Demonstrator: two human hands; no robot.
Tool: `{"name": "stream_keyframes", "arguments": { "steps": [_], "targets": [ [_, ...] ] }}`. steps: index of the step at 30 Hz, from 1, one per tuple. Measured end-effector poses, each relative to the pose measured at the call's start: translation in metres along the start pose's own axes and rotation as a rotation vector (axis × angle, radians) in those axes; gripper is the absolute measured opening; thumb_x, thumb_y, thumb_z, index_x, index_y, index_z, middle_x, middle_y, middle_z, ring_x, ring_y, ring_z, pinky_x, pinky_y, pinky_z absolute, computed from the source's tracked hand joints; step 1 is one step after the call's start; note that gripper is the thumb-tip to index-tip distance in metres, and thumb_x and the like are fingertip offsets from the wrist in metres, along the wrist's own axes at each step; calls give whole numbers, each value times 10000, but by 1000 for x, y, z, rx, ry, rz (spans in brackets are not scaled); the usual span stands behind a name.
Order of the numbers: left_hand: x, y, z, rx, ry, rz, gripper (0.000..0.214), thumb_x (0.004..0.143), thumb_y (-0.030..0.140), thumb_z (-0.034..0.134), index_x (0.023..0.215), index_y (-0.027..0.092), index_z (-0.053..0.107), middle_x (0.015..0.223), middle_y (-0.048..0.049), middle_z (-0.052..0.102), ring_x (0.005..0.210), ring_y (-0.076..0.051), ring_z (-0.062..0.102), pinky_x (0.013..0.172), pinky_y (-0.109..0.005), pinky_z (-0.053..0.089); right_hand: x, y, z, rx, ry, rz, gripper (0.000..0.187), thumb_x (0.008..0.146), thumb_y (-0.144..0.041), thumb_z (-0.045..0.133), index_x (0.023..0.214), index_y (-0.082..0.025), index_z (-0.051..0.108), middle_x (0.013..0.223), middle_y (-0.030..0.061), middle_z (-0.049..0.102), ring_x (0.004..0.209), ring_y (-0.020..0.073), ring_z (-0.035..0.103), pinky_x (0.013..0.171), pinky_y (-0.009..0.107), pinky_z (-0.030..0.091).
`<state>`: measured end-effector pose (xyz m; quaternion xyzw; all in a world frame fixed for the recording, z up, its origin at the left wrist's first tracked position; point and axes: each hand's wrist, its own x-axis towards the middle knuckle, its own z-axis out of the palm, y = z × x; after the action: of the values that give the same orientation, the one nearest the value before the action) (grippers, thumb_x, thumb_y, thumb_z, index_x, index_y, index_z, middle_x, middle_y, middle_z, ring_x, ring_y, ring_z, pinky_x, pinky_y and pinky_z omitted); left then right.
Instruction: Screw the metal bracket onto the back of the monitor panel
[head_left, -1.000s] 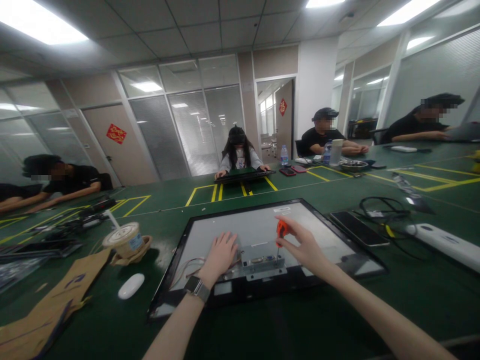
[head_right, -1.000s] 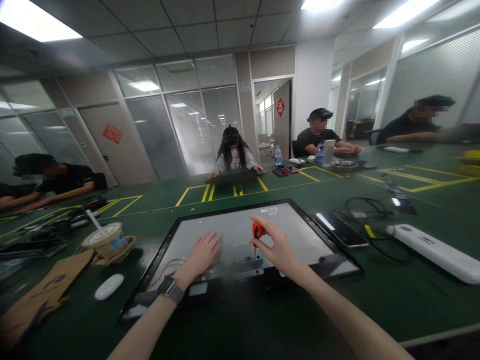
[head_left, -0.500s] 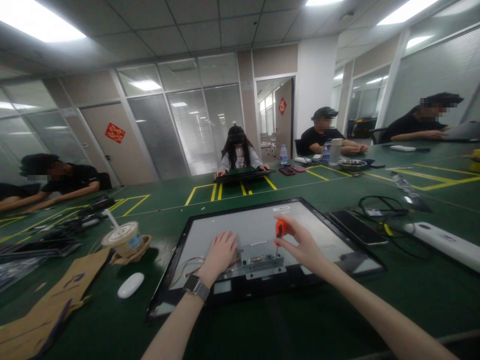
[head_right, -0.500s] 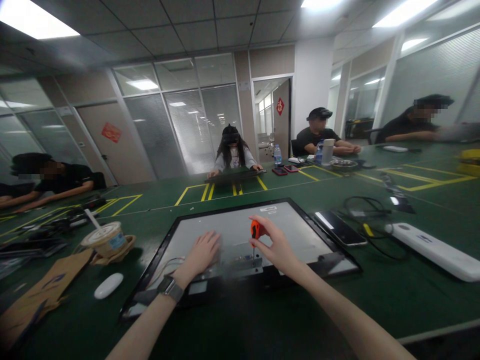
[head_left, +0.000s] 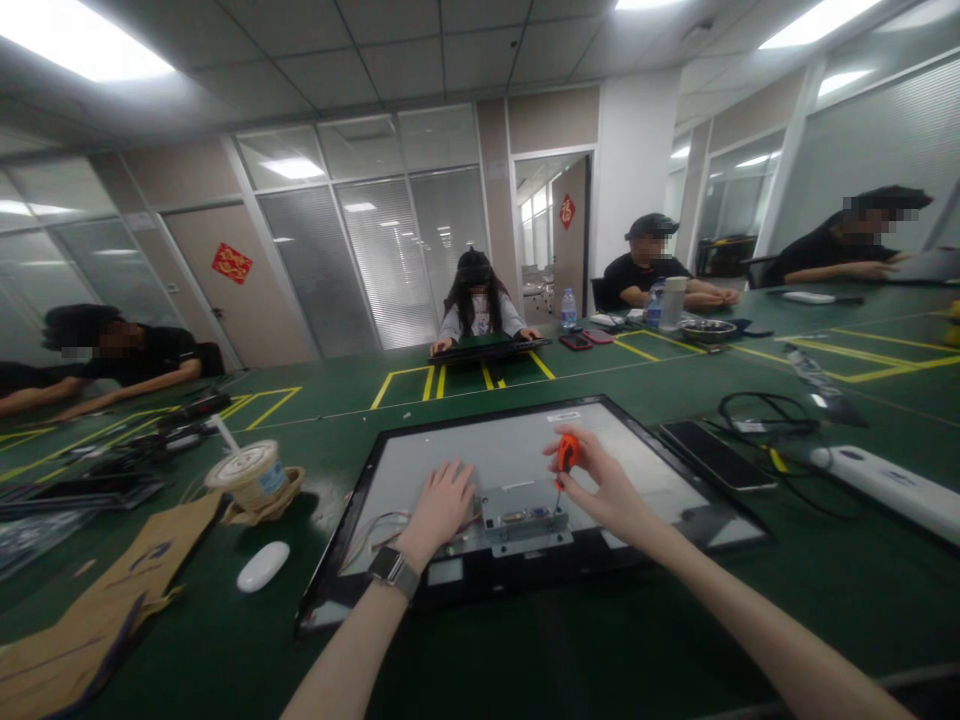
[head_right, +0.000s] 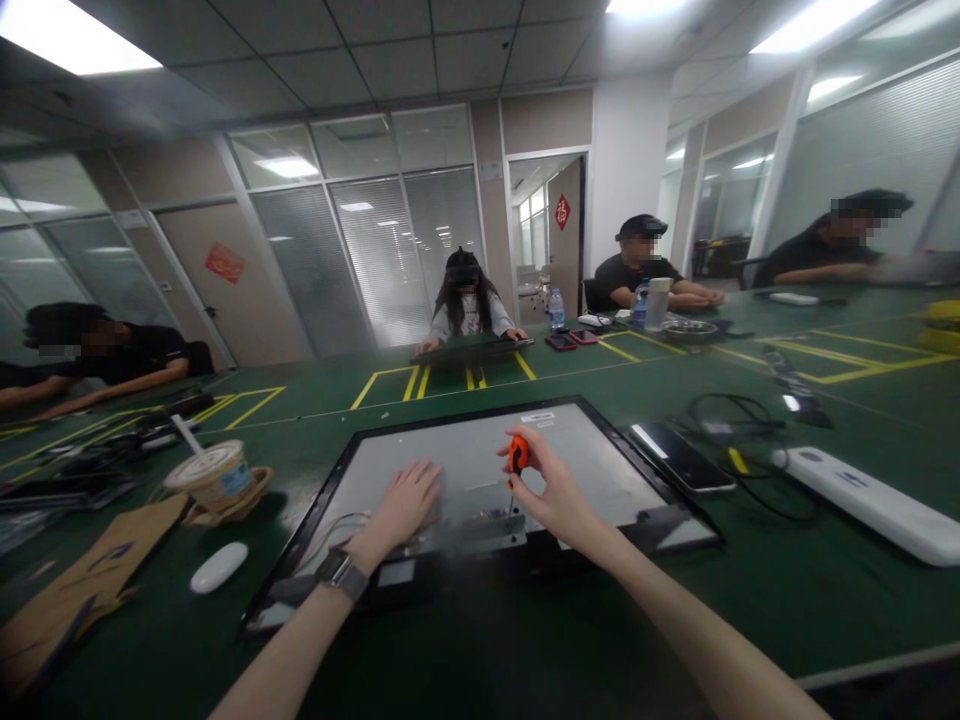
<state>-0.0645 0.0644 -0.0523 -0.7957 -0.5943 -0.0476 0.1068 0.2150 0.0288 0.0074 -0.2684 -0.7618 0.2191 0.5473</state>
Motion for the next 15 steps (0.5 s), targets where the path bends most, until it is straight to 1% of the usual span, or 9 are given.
{"name": "stream_keyframes", "arguments": {
  "steps": [2, 6, 11, 15],
  "targets": [
    [0, 0, -1, -4, -13, -6, 434, 1026, 292, 336, 1434, 215, 466, 1506, -114, 460, 1389, -295, 410, 1117, -502, 359, -1, 0, -1, -49, 6, -8, 465, 869, -162, 562, 1305, -267, 444, 998, 55, 644, 879, 195, 673, 867, 409, 569],
    [0, 1, -4, -17, -31, -10, 440, 1031, 305, 327, 1440, 208, 459, 1512, -112, 452, 1398, -299, 397, 1123, -503, 353, -1, 3, -2, -126, 12, 9, 486, 872, -222, 619, 1334, -261, 473, 945, 45, 641, 827, 200, 655, 835, 413, 569],
    [0, 2, -6, -20, -31, -11, 438, 1030, 297, 323, 1438, 210, 459, 1508, -117, 457, 1397, -296, 400, 1123, -504, 352, 1, 3, -1, -26, -5, 16, 579, 890, -166, 555, 1423, -252, 346, 963, 63, 655, 875, 208, 675, 840, 420, 579],
    [0, 1, -4, -17, -18, -16, 430, 1025, 284, 335, 1430, 225, 464, 1503, -120, 462, 1391, -293, 409, 1115, -507, 359, 1, 0, -1, 11, -35, 21, 494, 899, -167, 539, 1358, -243, 374, 1039, 97, 666, 877, 202, 687, 851, 423, 586]
  ]
}}
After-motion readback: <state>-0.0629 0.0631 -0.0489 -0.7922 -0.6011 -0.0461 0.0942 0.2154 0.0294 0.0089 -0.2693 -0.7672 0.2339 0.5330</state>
